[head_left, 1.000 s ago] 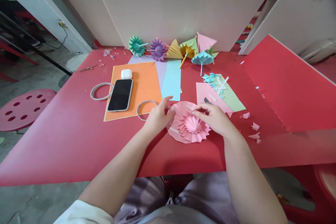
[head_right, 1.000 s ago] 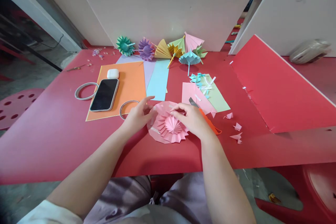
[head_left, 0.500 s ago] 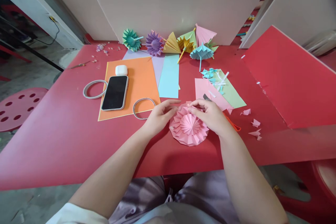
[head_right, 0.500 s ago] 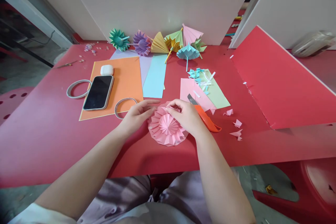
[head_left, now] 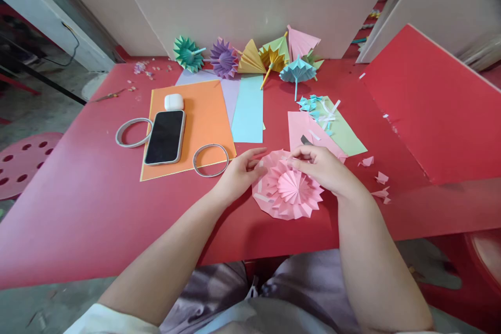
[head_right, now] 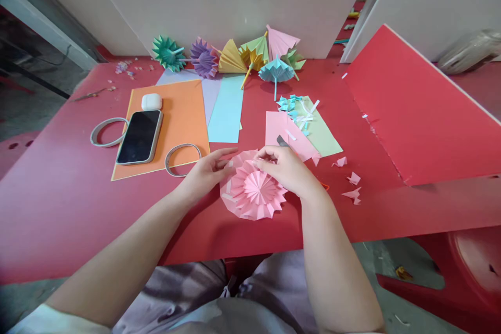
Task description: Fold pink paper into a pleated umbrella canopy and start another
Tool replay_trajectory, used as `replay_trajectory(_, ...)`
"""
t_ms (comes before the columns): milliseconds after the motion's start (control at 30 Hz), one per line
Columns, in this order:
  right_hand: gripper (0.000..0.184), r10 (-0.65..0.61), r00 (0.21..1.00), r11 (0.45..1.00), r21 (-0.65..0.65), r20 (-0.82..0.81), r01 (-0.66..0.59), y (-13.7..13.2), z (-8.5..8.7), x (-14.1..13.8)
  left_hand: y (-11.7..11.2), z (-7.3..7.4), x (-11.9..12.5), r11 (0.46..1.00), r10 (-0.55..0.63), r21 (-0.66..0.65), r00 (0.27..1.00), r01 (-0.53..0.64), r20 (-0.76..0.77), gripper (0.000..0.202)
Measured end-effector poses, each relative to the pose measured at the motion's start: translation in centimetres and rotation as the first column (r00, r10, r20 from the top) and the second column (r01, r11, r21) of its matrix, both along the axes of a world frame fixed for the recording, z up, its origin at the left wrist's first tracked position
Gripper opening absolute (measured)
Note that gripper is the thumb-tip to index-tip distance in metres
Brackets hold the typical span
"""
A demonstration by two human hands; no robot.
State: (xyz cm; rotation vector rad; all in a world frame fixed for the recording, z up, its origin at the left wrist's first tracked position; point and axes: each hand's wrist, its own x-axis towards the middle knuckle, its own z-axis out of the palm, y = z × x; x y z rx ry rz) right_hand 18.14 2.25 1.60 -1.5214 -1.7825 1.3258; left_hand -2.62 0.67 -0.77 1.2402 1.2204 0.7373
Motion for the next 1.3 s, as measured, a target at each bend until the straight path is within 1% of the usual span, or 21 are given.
replay_trajectory(67, 0.021, 0.010, 0.998, 0.999, -0.033, -0.055, -0.012, 0.0, 0.3, 0.4, 0.0, 0.0, 0.2, 1.000, -0.014, -0.004, 0.999, 0.014, -0.033, 0.048)
replay_trajectory(133, 0.020, 0.027, 0.994, 0.997, -0.068, -0.108, -0.034, 0.0, 0.8, 1.0, -0.1, 0.1, 0.3, 1.000, -0.009, 0.015, 1.000, 0.010, -0.028, 0.046)
replay_trajectory(267, 0.019, 0.016, 0.980, 0.994, -0.104, -0.196, -0.037, -0.3, 1.6, 1.8, -0.1, 0.2, 0.2, 0.999, 0.028, 0.027, 0.999, -0.029, 0.044, 0.039)
replay_trajectory(367, 0.017, 0.051, 0.976, 0.990, -0.119, -0.212, -0.078, -0.8, 1.8, 1.4, -0.2, 0.4, 0.2, 0.997, 0.068, 0.023, 0.994, -0.070, 0.090, 0.030)
replay_trajectory(467, 0.018, 0.056, 0.982, 0.994, -0.086, -0.181, -0.072, -1.2, 1.4, 0.1, -0.2, 0.6, 0.3, 0.996, 0.074, 0.039, 0.992, -0.078, 0.099, 0.027)
replay_trajectory(633, 0.021, -0.030, 0.994, 1.000, -0.005, -0.108, 0.029, -1.3, 0.5, -1.5, -0.5, 0.6, 0.3, 0.994, 0.097, 0.032, 0.987, -0.101, 0.127, 0.031)
replay_trajectory(700, 0.020, -0.047, 0.994, 0.998, 0.028, -0.097, 0.050, -1.3, 0.3, -1.7, -0.5, 0.7, 0.3, 0.994, 0.096, 0.040, 0.988, -0.102, 0.118, 0.031)
replay_trajectory(867, 0.017, -0.072, 0.989, 0.994, 0.074, -0.133, 0.082, -1.4, 0.3, -1.9, -0.7, 1.1, 0.5, 0.990, 0.128, 0.053, 0.987, -0.134, 0.095, 0.031)
replay_trajectory(1067, 0.017, -0.100, 0.985, 0.988, 0.102, -0.142, 0.115, -1.5, 0.4, -2.1, -0.7, 0.7, 0.5, 0.963, 0.232, 0.126, 0.971, -0.238, 0.058, 0.028)
replay_trajectory(1200, 0.016, -0.113, 0.980, 0.988, 0.089, -0.163, 0.129, -1.6, 0.4, -2.2, -0.7, 0.6, 0.5, 0.960, 0.225, 0.160, 0.973, -0.229, 0.042, 0.027)
replay_trajectory(1300, 0.016, -0.120, 0.979, 0.985, 0.105, -0.165, 0.138, -1.6, 0.4, -2.3, -0.7, 0.6, 0.5, 0.967, 0.208, 0.140, 0.976, -0.215, 0.065, 0.023)
